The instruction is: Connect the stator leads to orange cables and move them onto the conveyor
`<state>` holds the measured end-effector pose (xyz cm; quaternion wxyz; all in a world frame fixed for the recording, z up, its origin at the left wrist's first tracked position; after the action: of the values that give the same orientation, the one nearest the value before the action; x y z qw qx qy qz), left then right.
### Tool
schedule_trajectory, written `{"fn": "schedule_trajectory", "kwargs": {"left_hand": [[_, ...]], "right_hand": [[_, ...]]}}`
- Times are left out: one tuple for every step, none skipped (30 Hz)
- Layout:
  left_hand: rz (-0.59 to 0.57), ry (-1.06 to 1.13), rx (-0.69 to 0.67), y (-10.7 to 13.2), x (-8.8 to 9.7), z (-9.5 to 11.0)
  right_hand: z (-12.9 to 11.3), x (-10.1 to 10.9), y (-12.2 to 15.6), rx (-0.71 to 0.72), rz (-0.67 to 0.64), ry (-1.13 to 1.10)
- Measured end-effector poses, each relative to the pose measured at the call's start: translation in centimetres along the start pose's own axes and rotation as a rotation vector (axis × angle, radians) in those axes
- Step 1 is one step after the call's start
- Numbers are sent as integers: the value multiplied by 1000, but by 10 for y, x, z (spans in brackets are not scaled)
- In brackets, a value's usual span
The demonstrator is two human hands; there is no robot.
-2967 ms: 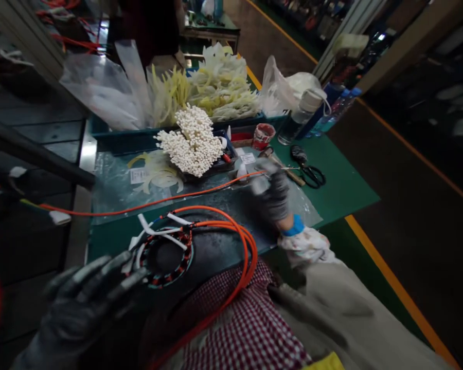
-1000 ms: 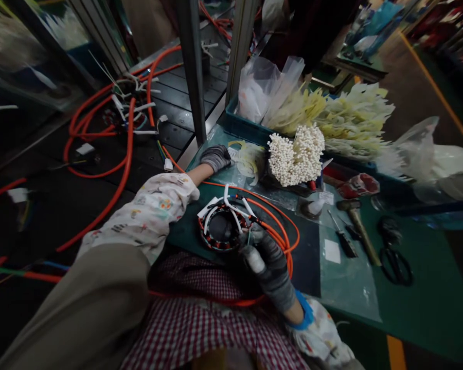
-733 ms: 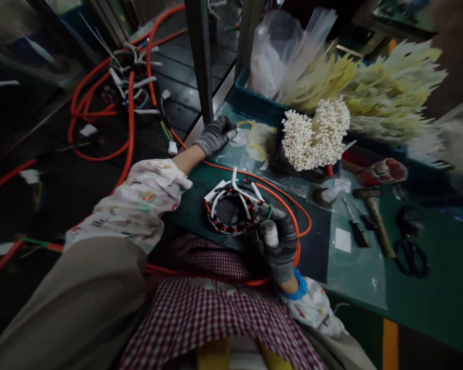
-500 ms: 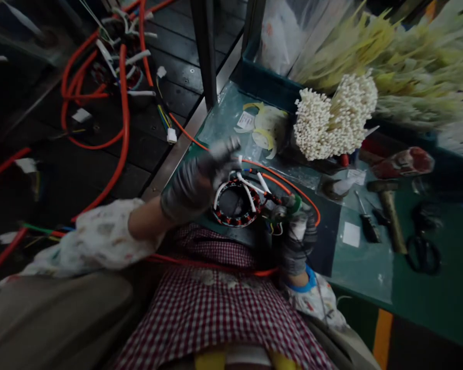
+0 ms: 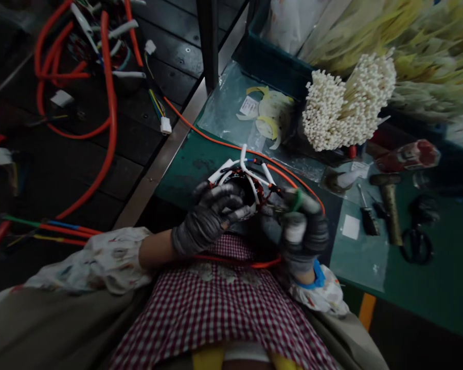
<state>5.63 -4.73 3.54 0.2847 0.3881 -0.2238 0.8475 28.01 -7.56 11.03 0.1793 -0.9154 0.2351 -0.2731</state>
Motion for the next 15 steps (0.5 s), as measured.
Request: {"fn": "schedule_trajectory", "kwargs": {"left_hand": [[27,-30,-11,4,2,1],[46,-63,-52,8,4,4],[50,-88,-114,11,8,7],[44,-93,-187,15,13,9],[33,-72,-255,17,20,11],[25,-18,-293,18,29,10],[41,59,-288,17,40,6],[98,148,-223,13,53,-2],[177,236,-118,7,66,-13],[250,309,5,0,76,-26],[279,361,115,-9,81,-37],[258,404,190,-19,82,-46],[177,443,205,-30,77,-49],[53,506,183,-39,69,-48],[-53,593,150,-45,59,-45]], "right_hand": [[-5,-10,0,94,-104,80],[-10,-22,2,200,-206,169],[-13,-34,5,301,-299,263],[-14,-44,8,390,-369,357],[-14,-54,12,456,-428,443],[-14,-61,14,504,-478,513],[-14,-66,15,539,-516,560],[-14,-69,14,564,-548,582],[-15,-70,12,592,-577,582],[-17,-71,9,622,-597,567],[-19,-71,6,647,-612,543],[-21,-70,3,664,-625,515],[-22,-69,2,665,-635,491],[-21,-68,2,651,-636,476],[-21,-66,3,629,-624,471]]}}
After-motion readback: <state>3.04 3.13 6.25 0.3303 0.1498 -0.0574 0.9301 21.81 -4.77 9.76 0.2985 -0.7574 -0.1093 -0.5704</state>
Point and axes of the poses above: each hand's wrist, its own y-axis away from the middle knuckle, its own x-axis out of the back of the hand, z = x × y, the point moved 6 cm from there along -y, towards the middle knuckle, and after that the axes turned 5 degrees about y, right-handed, at the moved point
